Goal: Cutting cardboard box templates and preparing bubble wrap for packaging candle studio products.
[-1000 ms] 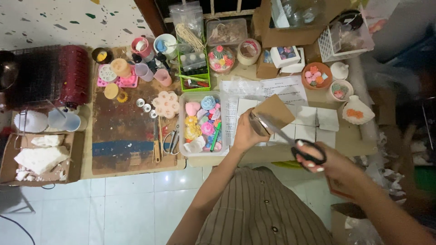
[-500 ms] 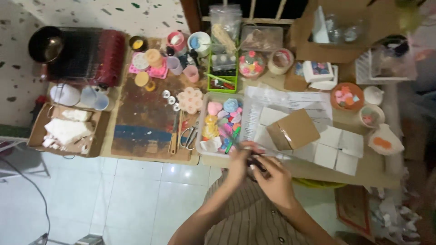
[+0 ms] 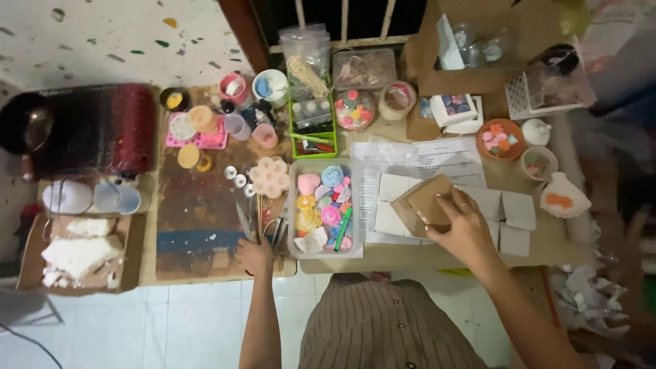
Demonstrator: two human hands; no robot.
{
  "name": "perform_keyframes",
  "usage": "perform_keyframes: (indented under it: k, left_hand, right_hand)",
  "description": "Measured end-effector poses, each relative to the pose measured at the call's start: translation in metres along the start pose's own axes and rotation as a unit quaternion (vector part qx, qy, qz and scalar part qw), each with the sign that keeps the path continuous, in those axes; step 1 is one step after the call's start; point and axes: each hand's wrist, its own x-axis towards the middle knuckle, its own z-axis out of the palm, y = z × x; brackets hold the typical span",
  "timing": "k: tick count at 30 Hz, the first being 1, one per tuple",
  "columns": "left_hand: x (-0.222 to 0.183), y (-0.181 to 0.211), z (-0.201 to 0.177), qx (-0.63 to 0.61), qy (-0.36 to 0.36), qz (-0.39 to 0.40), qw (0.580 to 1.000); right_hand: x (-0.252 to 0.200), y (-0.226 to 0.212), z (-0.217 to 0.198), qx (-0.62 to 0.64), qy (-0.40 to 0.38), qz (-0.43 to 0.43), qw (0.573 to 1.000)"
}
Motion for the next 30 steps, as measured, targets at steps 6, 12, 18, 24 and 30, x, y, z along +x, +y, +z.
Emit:
perform_keyframes:
  k: [6,12,18,24,30]
  left_hand:
    - [-0.001,-0.001,0.008,-0.003,0.047,0.09,0.995]
    - [-0.001,-0.01,0.023,-0.063,0.05,0.128,0.988]
    - [-0.041,0.047,-0.029,-0.125,0.119,0.153,0.973]
    - [-0.175,0.192,-0.022,-0.467,-0.275,0.159,0.825]
    - [-0.244,0.268,-0.089,-0.509,-0.286,0.361,0.727]
  right_hand:
    - [0.002,0.012,0.005,-0.005,-0.1,0.052,0.994]
    - [0.01,-0.008,-0.002,-0.02,-0.158,0.102,0.982]
    - [0.011,-0.007,0.009,-0.056,-0.135,0.081,0.986]
    - [0.02,-0.013,0.002,-0.071,-0.127,0.081,0.986]
    - [0.025,-0.001,-0.002,-0.058,-0.064,0.071,0.994]
